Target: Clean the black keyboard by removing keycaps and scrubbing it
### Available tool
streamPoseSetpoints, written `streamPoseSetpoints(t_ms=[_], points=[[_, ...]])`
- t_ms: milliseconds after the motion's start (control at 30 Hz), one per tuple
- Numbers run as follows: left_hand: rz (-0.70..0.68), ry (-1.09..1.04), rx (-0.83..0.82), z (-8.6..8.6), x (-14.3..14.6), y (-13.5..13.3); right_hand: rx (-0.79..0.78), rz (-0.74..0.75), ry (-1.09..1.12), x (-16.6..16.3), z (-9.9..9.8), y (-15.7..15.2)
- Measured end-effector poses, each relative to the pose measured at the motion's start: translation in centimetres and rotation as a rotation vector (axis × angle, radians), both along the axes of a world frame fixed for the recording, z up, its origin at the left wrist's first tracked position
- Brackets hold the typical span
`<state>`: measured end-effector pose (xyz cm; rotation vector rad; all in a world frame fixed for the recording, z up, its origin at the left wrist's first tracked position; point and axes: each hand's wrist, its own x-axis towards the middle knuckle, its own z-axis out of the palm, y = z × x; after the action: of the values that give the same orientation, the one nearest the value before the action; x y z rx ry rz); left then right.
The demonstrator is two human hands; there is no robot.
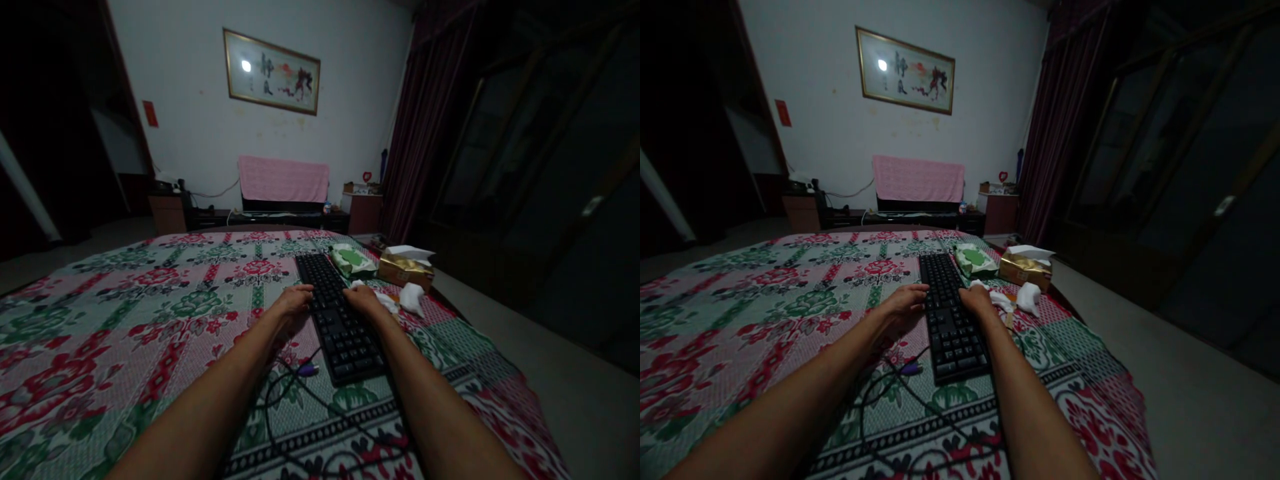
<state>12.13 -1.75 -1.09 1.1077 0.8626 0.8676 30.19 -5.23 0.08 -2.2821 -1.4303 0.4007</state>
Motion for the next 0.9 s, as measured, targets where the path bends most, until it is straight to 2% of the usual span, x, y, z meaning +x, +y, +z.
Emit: streamPoseSetpoints(t_ms=[233, 433, 533, 633, 733, 833, 900], points=[[0.08, -0.055, -0.032, -0.5, 1.6, 0.3, 0.032, 0.014, -0.066, 1.2, 0.2, 0.5], [0.054, -0.066, -0.026, -0.1, 2.0, 0.0, 0.031, 0.005, -0.087, 1.9, 0.1, 0.5], [0.031, -0.021, -0.01, -0.1, 1.8, 0.1, 0.009, 0.011, -0.098, 2.1, 0.1, 0.4], [0.009, 0.143, 0.085, -0.1, 1.0, 0.1, -0.003, 0.05, -0.168, 1.6, 0.7, -0.3], [-0.197, 0.332, 0.241, 0.6, -0.9, -0.8, 0.027, 0.148, -0.243, 0.4, 1.8, -1.7], [-0.531, 0.449, 0.348, 1.8, -3.7, -2.7, 0.107, 0.271, -0.235, -1.6, 2.8, -3.6], [-0.576, 0.522, 0.422, 2.4, -5.4, -4.2, 0.137, 0.317, -0.216, -3.1, 3.2, -4.9]])
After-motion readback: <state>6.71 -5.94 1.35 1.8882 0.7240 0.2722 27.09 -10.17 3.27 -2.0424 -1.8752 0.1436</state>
